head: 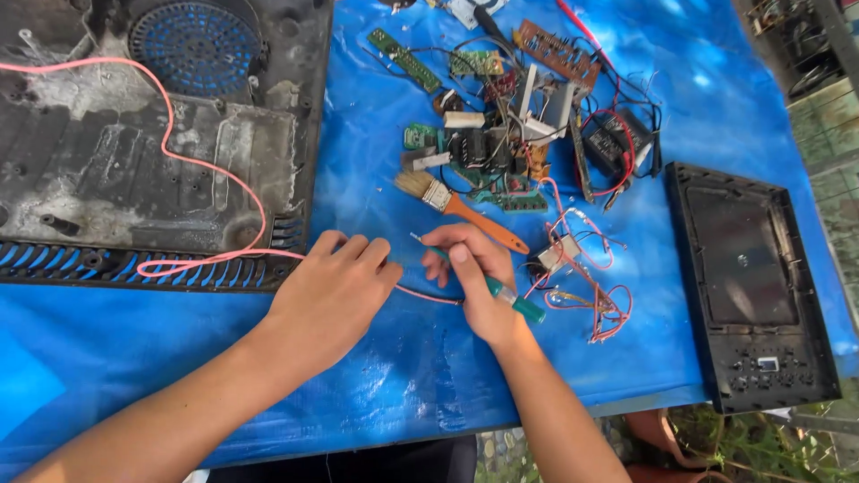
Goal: Inspecting and manipulating the internal wiring and circuit boards of a disassembled induction cooker using a screwdriver.
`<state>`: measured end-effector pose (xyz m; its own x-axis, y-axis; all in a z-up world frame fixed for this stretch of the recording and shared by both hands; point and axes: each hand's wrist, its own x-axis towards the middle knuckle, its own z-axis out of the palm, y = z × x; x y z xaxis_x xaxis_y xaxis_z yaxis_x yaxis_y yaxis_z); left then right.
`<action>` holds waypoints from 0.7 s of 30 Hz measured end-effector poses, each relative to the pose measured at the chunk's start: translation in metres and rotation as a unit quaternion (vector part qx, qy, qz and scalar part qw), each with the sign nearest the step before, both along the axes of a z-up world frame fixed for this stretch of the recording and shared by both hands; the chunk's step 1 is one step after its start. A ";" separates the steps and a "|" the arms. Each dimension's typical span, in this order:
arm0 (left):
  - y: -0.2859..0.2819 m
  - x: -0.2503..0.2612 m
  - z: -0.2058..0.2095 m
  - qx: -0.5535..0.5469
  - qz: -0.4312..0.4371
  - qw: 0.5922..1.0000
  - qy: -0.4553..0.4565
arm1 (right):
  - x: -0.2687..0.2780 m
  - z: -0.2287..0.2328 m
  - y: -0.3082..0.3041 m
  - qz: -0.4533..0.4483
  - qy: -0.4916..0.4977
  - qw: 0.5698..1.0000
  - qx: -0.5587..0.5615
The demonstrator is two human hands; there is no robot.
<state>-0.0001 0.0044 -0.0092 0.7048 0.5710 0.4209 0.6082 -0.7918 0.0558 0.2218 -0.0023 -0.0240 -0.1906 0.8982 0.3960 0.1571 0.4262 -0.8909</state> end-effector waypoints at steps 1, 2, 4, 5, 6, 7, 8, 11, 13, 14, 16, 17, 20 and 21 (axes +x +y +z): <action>-0.001 0.000 -0.001 -0.003 -0.003 1.000 -0.001 | 0.002 -0.003 0.001 0.002 -0.005 1.000 -0.017; -0.002 0.000 -0.001 -0.006 -0.005 1.000 -0.002 | 0.004 -0.005 0.002 0.005 -0.010 0.999 -0.033; 0.000 -0.001 -0.004 -0.025 -0.010 1.000 0.002 | 0.003 -0.007 0.002 -0.004 -0.006 0.998 -0.056; 0.001 -0.001 -0.005 -0.041 -0.013 0.999 0.006 | 0.003 -0.007 0.003 -0.011 -0.003 0.997 -0.076; 0.000 0.000 -0.005 -0.042 -0.014 0.999 0.005 | 0.004 -0.009 0.003 -0.012 -0.003 0.997 -0.077; 0.000 0.000 -0.005 -0.084 -0.014 0.996 -0.009 | 0.004 -0.011 0.003 -0.028 0.024 0.997 -0.071; -0.001 0.000 -0.005 -0.125 -0.013 0.992 -0.024 | 0.005 -0.013 0.003 -0.045 0.052 0.996 -0.065; 0.002 -0.001 0.000 -0.165 -0.018 0.986 -0.005 | 0.005 -0.009 0.006 -0.073 0.102 0.991 -0.054; 0.002 -0.001 0.003 -0.166 -0.014 0.986 0.012 | 0.007 -0.008 0.007 -0.087 0.097 0.990 -0.045; 0.002 0.000 0.004 -0.166 -0.006 0.986 0.030 | 0.008 -0.008 0.007 -0.098 0.093 0.990 -0.037; 0.001 0.000 -0.008 -0.120 -0.002 0.992 0.040 | 0.008 -0.008 0.006 -0.110 0.075 0.991 -0.019; 0.000 0.002 -0.013 -0.074 0.004 0.996 0.048 | 0.010 -0.008 0.004 -0.120 0.056 0.991 -0.001; 0.003 0.001 -0.014 -0.068 -0.001 0.997 0.034 | 0.015 -0.002 0.005 -0.171 0.046 0.979 0.103; 0.002 0.000 -0.015 -0.067 -0.011 0.997 0.030 | 0.018 0.013 0.001 -0.181 0.040 0.977 0.105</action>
